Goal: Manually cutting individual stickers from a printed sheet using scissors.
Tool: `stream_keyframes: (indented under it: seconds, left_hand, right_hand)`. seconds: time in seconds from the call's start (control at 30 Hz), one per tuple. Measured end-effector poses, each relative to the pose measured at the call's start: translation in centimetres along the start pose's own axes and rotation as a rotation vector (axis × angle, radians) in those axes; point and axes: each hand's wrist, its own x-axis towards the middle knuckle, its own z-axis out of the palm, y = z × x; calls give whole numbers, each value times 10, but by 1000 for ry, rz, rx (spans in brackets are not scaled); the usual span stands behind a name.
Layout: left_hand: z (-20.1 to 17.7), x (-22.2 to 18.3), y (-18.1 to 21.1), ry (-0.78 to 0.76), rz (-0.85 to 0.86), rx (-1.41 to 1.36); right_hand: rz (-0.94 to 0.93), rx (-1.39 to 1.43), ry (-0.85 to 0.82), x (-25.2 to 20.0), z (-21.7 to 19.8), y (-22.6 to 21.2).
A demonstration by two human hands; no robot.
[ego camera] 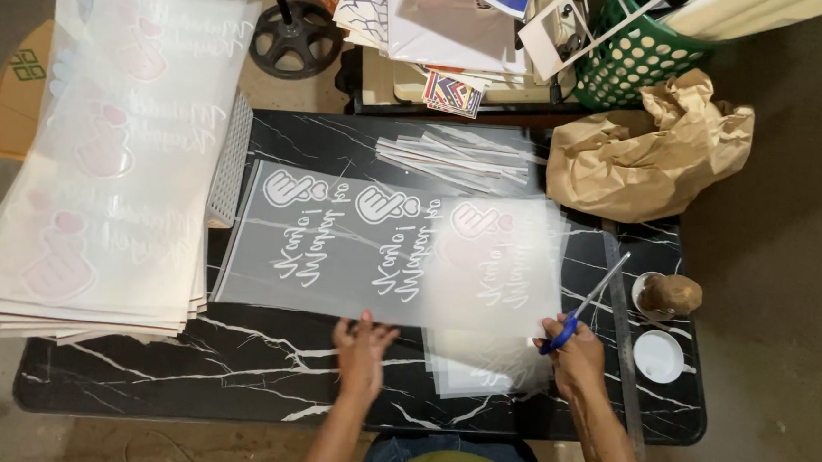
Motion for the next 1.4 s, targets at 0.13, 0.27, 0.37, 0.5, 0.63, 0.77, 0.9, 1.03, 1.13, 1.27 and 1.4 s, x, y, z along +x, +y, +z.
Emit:
stream_keyframes:
  seconds: [0.13, 0.27, 0.37, 0.5, 0.63, 0.77, 0.9, 1.03, 1.13, 1.27, 1.4]
  left_hand:
    - [14, -1, -28, -90, -201, -161]
    - [30, 13, -45, -260, -423, -235]
    - [36, 28, -59, -286, -506, -189]
    - [48, 36, -63, -287, -544, -67]
    - [58, 35, -56, -281, -522, -33]
    - [55, 43, -68, -283, -518, 3]
    - [50, 47, -81, -263, -500, 48]
    - [48, 49, -83, -247, -450, 69]
    - [40, 63, -93, -233, -389, 45]
    - [44, 61, -83, -247, -381, 17]
    - [51, 56, -86, -274, -377, 45]
  right_hand:
    - [4, -46, 2, -12, 9, -26]
    - [-117, -183, -78, -14, 8, -46]
    - [-250, -414, -59, -37, 23, -81]
    - [-405, -941, 188, -98, 43, -132]
    - [-410, -1090, 138, -98, 12, -100]
    - [165, -678, -483, -123, 1, -46]
    - [591, -449, -689, -145, 17, -8]
    - [648, -282, -653, -149, 34, 7]
    - [658, -230, -689, -149, 31, 2]
    - [685, -304, -629, -145, 12, -10]
    - [661, -321, -700, -153, 34, -10]
